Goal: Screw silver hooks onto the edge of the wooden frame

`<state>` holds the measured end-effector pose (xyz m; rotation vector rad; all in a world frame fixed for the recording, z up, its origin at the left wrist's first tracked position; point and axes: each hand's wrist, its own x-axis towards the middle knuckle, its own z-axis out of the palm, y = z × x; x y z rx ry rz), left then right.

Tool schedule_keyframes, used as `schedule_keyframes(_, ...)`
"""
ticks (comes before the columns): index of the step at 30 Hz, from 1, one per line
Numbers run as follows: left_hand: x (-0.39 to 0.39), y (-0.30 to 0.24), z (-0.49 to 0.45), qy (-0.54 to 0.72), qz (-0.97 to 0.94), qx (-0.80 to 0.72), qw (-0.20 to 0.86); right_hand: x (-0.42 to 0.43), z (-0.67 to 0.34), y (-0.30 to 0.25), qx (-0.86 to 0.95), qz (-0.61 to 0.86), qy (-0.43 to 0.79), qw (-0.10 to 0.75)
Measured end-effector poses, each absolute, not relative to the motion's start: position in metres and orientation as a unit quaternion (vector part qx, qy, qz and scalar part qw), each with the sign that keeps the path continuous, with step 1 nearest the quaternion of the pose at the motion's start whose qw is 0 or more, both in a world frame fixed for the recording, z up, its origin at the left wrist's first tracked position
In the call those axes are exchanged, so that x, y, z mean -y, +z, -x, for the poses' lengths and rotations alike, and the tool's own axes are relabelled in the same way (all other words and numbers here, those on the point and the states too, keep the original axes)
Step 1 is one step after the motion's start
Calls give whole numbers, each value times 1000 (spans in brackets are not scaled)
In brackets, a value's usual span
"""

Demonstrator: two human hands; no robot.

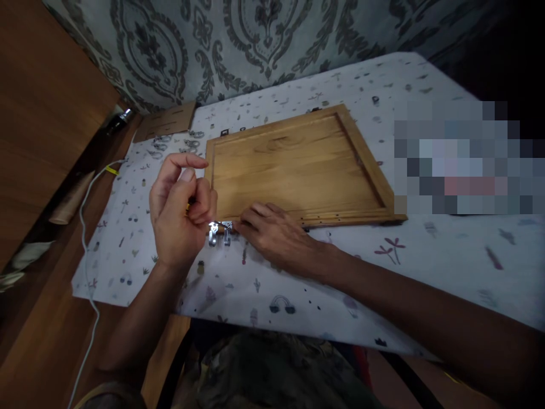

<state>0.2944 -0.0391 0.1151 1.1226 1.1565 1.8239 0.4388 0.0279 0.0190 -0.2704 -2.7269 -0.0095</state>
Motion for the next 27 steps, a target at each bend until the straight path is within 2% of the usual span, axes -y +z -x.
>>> schedule_keyframes(7, 42, 117, -298, 714, -456, -433, 308, -28, -438, 21, 976, 98, 0, 196)
schedule_keyframes(27, 37, 110, -293, 716, -429, -443, 328, -28, -438, 18, 975, 97, 5, 202)
